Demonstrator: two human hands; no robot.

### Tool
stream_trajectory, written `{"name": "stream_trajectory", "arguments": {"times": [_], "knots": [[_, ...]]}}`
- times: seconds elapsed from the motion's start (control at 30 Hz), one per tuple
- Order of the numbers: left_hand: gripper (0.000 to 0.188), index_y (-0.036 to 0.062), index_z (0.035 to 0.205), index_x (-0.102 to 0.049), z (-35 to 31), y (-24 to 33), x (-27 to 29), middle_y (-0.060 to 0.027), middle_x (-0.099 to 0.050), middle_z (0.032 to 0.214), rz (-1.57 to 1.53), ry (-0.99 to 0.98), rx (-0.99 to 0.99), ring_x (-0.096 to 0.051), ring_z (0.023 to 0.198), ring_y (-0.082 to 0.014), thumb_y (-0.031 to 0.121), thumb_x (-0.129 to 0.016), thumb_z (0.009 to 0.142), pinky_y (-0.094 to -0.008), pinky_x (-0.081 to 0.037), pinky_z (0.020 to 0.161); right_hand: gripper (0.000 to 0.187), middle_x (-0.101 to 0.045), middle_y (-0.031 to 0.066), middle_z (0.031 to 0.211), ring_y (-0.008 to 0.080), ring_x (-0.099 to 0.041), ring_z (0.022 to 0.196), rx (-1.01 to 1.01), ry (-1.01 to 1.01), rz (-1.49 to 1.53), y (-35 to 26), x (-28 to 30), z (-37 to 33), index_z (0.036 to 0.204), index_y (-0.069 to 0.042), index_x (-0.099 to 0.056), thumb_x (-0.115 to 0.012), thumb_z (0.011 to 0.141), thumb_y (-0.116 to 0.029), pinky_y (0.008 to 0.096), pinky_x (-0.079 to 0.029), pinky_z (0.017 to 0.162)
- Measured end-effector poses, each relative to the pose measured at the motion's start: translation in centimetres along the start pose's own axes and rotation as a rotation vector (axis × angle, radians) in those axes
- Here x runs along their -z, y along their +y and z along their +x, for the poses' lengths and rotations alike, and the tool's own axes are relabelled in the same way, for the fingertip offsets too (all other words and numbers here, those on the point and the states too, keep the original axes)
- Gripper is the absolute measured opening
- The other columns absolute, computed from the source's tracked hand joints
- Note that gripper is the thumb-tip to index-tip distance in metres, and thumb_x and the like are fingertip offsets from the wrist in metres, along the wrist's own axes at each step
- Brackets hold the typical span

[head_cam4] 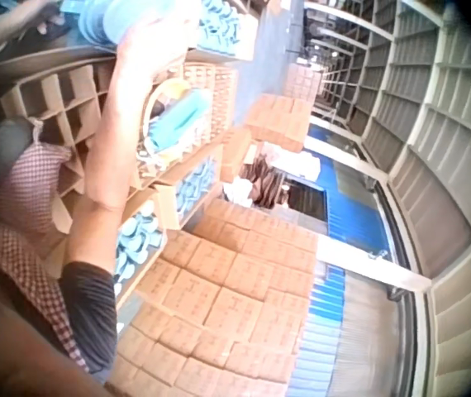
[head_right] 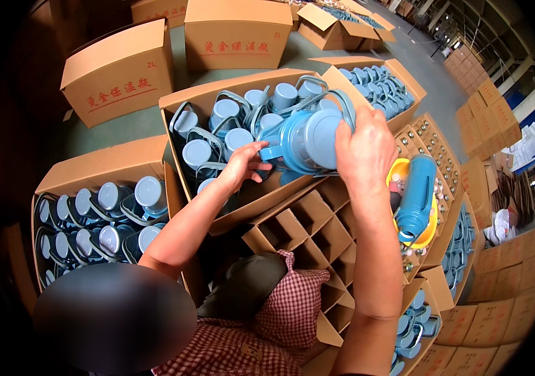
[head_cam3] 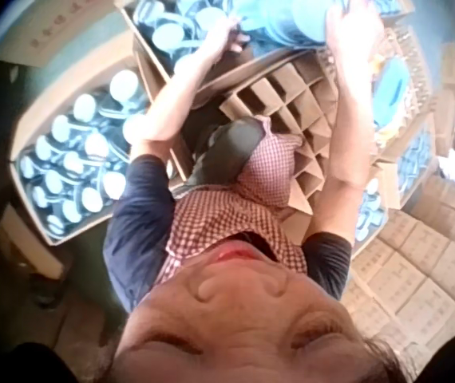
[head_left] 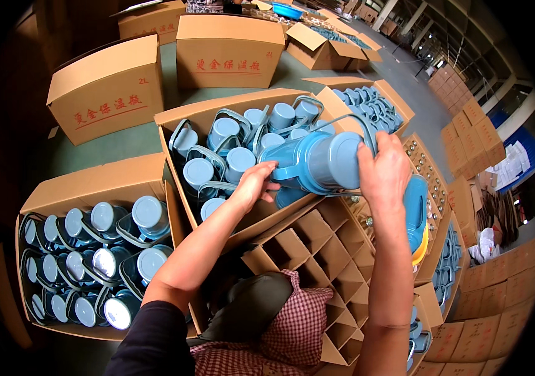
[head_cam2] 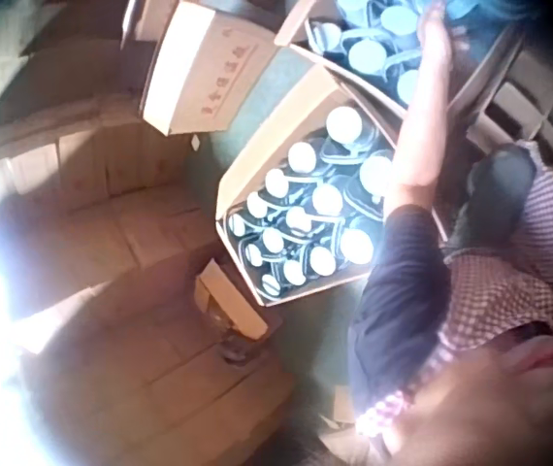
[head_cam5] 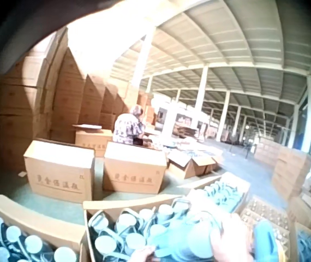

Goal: The person assembles blue thermos bottles by inserting stainless steel inner liners into the plastic outer shells and screwing on the lids. The person handles the components one at a time, repeatedly picking up a liner, placing it into a shell, and securing the cap before placing the finished unit into a cardboard box.

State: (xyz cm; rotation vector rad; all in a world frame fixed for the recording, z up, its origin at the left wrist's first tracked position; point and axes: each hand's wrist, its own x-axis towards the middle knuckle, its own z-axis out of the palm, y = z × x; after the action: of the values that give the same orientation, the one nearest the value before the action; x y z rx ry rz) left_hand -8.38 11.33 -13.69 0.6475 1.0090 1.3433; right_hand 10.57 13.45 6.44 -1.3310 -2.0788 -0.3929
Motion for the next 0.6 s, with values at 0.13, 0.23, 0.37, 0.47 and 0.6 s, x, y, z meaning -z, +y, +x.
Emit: {"name": "stream_trajectory", "arguments": {"times": [0.13, 0.23, 0.37, 0.47, 0.6], "knots": [[0.057, 0.0075, 0.132, -0.049, -2.8, 2.0, 0.5, -0.0148, -0.060, 0.114, 0.454, -0.160, -0.056, -0.062, 0.095, -0.0259, 0.034, -0.061, 0.082, -0.0353, -0.051, 0.065, 0.021, -0.052, 0.0086, 0.059, 0.0227, -0.058, 0.056, -0.142, -0.106, 0.288, 1.2, 1.0, 1.6, 0.079, 0.001, -0.055, -0.063, 0.079, -0.018, 0.0371, -0.045, 0.052], [0.054, 0.0061, 0.117, -0.059, -4.0, 3.8, -1.4, -0.0226, -0.063, 0.106, 1.130, 0.020, -0.381, -0.059, 0.103, -0.0369, 0.026, -0.070, 0.067, -0.0424, -0.046, 0.087, 0.012, -0.059, 0.0084, 0.062, 0.0119, -0.051, 0.039, -0.436, -0.359, 0.687, 0.6, 1.4, 2.7, 0.077, 0.001, -0.057, -0.062, 0.080, -0.010, 0.0269, -0.040, 0.038], [0.030, 0.0055, 0.095, -0.065, -0.2, 2.8, -2.6, -0.0215, -0.065, 0.094, 1.332, 0.115, -0.479, -0.063, 0.091, -0.0355, 0.014, -0.062, 0.066, -0.0447, -0.050, 0.079, 0.028, -0.062, 0.0119, 0.069, 0.0183, -0.059, 0.043, -0.572, -0.595, 0.835, 1.2, -3.4, 2.3, 0.103, 0.007, -0.050, -0.060, 0.081, -0.007, 0.0267, -0.041, 0.036], [0.028, 0.0089, 0.092, -0.066, 3.4, 1.4, -0.3, -0.0171, -0.065, 0.081, 1.450, 0.064, -0.459, -0.062, 0.086, -0.0364, 0.012, -0.058, 0.065, -0.0454, -0.049, 0.074, 0.028, -0.065, 0.0173, 0.076, 0.0223, -0.062, 0.046, -0.657, -0.724, 0.916, 2.1, -7.4, 1.9, 0.106, 0.009, -0.044, -0.054, 0.082, -0.003, 0.0284, -0.040, 0.035], [0.027, 0.0106, 0.090, -0.068, 7.1, -0.4, 4.0, -0.0185, -0.066, 0.087, 1.589, -0.120, -0.254, -0.062, 0.090, -0.0356, 0.012, -0.056, 0.066, -0.0451, -0.050, 0.076, 0.027, -0.063, 0.0199, 0.078, 0.0292, -0.065, 0.052, -0.830, -0.716, 1.072, 2.1, -14.5, -1.4, 0.105, 0.011, -0.039, -0.050, 0.083, 0.001, 0.0288, -0.038, 0.032]]}}
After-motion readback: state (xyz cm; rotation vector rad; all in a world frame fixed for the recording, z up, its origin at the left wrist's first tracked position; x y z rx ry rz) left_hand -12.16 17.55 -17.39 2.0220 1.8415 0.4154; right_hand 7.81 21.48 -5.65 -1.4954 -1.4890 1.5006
